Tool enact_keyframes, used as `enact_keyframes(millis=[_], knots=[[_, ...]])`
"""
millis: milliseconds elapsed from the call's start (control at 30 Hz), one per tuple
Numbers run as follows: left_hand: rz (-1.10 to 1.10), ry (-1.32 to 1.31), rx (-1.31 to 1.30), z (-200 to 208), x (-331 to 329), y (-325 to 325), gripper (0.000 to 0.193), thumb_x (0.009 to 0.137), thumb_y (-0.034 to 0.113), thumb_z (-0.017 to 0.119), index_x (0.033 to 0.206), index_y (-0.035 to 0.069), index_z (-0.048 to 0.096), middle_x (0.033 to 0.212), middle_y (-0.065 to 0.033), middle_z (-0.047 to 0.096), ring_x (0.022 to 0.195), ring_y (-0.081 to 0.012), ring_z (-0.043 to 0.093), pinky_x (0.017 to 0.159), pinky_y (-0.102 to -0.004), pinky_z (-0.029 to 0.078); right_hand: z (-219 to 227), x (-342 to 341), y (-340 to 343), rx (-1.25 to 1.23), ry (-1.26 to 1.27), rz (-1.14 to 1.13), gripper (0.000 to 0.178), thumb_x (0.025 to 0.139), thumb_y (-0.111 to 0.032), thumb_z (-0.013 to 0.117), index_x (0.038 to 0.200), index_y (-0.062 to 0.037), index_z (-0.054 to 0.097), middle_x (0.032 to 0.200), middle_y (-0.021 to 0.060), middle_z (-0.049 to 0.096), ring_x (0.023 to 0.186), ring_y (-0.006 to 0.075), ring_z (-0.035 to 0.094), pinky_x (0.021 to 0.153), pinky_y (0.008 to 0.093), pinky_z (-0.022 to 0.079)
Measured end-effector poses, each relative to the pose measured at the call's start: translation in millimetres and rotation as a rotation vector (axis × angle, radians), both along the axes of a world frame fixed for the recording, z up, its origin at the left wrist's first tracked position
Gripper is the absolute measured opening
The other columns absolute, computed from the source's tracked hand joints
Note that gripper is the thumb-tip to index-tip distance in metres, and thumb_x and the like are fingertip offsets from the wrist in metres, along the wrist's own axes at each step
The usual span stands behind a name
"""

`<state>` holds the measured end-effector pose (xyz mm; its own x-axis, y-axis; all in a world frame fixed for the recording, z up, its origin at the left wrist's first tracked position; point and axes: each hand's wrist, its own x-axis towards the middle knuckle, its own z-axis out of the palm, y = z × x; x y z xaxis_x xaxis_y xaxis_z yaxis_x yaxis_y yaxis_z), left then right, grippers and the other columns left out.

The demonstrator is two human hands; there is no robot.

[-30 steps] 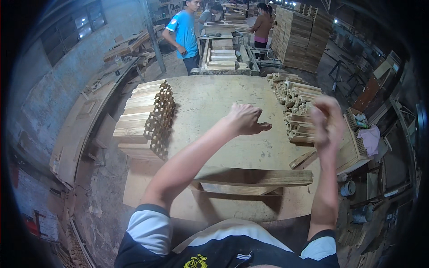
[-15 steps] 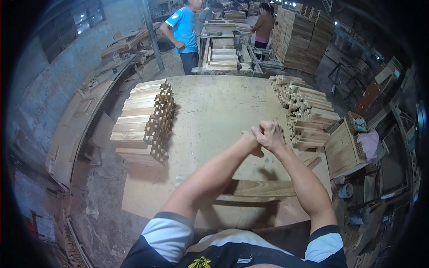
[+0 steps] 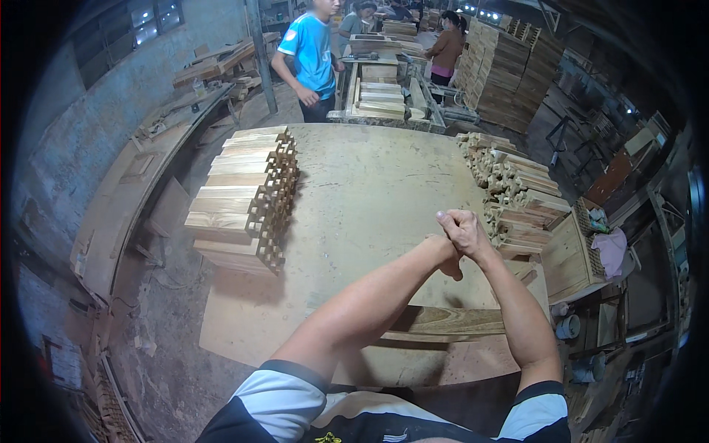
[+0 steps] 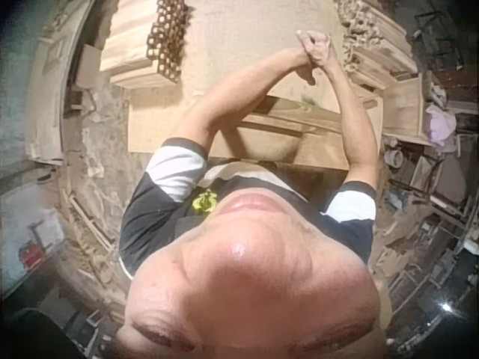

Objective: The person is assembling wooden components, likely for furniture, by fitting joints together and checking alignment on a workbench.

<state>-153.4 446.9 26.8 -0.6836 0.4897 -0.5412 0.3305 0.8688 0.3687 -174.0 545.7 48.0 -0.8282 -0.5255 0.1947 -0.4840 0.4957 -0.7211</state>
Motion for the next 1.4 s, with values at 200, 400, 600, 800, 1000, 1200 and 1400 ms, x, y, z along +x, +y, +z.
enact_keyframes(millis=[200,400,600,800,1000,1200,1400], knots=[[-0.069,0.009,-0.003,0,0,-1,0.083,0.082,0.047,0.072,0.146,0.002,0.044,0.144,-0.0221,0.051,0.136,-0.0365,0.046,0.113,-0.0439,0.036,4,0,-1,0.059,-0.068,0.018,0.052,0.094,-0.042,0.059,0.073,0.0048,0.054,0.060,0.0149,0.048,0.060,0.0200,0.044,0.059,0.0404,0.042],[-0.101,0.030,0.029,-7,-2,7,0.081,0.082,0.048,0.071,0.144,0.003,0.047,0.145,-0.0205,0.051,0.136,-0.0354,0.045,0.114,-0.0439,0.036,10,1,0,0.155,-0.100,0.030,0.049,0.093,-0.041,0.060,0.079,0.0054,0.059,0.066,0.0175,0.055,0.065,0.0225,0.051,0.065,0.0404,0.047],[-0.075,0.000,-0.001,-11,-3,6,0.078,0.083,0.052,0.070,0.143,0.006,0.051,0.146,-0.0171,0.051,0.136,-0.0333,0.045,0.114,-0.0436,0.035,9,4,0,0.108,-0.160,0.034,0.048,0.094,-0.040,0.059,0.078,0.0051,0.057,0.065,0.0169,0.054,0.063,0.0236,0.050,0.064,0.0413,0.046],[-0.104,0.029,0.057,-24,-9,8,0.081,0.080,0.046,0.074,0.142,-0.001,0.049,0.147,-0.0230,0.047,0.139,-0.0368,0.041,0.117,-0.0427,0.032,4,-2,1,0.151,-0.129,0.034,0.049,0.094,-0.041,0.058,0.077,0.0050,0.057,0.064,0.0171,0.053,0.063,0.0244,0.049,0.064,0.0419,0.045],[-0.089,0.008,0.042,-23,-10,9,0.083,0.081,0.047,0.072,0.143,-0.001,0.048,0.148,-0.0229,0.046,0.139,-0.0368,0.041,0.117,-0.0426,0.032,10,2,-1,0.154,-0.129,0.026,0.048,0.094,-0.041,0.058,0.077,0.0046,0.057,0.064,0.0173,0.053,0.063,0.0251,0.049,0.064,0.0415,0.045],[-0.115,0.000,-0.003,-18,-10,9,0.078,0.085,0.053,0.066,0.143,0.003,0.050,0.147,-0.0185,0.049,0.137,-0.0357,0.044,0.113,-0.0460,0.036,11,1,2,0.183,-0.130,0.015,0.048,0.094,-0.041,0.059,0.078,0.0044,0.058,0.066,0.0171,0.056,0.064,0.0249,0.052,0.065,0.0413,0.046],[-0.100,-0.023,0.017,-27,-17,12,0.084,0.080,0.050,0.071,0.143,0.000,0.048,0.149,-0.0225,0.045,0.141,-0.0374,0.039,0.117,-0.0442,0.031,9,-2,3,0.175,-0.174,0.002,0.048,0.093,-0.041,0.060,0.079,0.0048,0.059,0.065,0.0163,0.055,0.063,0.0239,0.052,0.064,0.0406,0.046]])
